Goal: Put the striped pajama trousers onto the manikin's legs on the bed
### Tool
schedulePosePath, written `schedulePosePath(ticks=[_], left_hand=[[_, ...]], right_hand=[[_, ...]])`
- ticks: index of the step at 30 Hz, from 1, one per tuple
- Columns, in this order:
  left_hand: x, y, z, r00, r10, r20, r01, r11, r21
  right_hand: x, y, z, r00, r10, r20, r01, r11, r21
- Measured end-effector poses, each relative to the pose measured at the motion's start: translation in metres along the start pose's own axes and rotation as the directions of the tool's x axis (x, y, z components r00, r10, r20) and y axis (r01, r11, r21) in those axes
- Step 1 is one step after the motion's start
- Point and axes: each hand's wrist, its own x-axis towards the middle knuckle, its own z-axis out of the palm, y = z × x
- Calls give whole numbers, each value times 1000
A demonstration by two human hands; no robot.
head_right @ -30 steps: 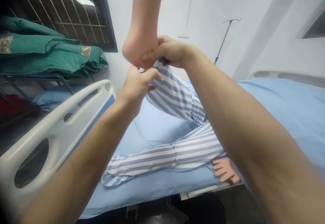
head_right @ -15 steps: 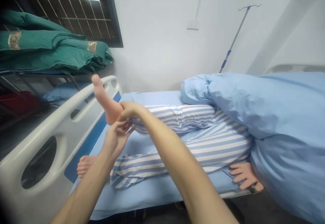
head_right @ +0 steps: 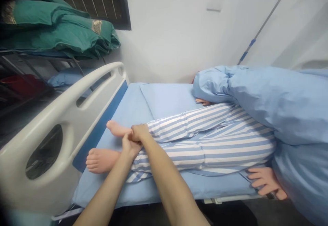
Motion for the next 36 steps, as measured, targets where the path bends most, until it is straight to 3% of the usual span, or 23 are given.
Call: schedulePosePath(ticks=[13, 36], left_hand=[[-3, 0, -5, 996, 1, 84, 1, 999, -32], [-6, 0, -4, 995, 11, 98, -7, 999, -43]], right_hand=[[-7, -9, -3, 998, 57, -12, -57, 998, 11], [6, -6, 5, 997, 73, -23, -74, 997, -19]])
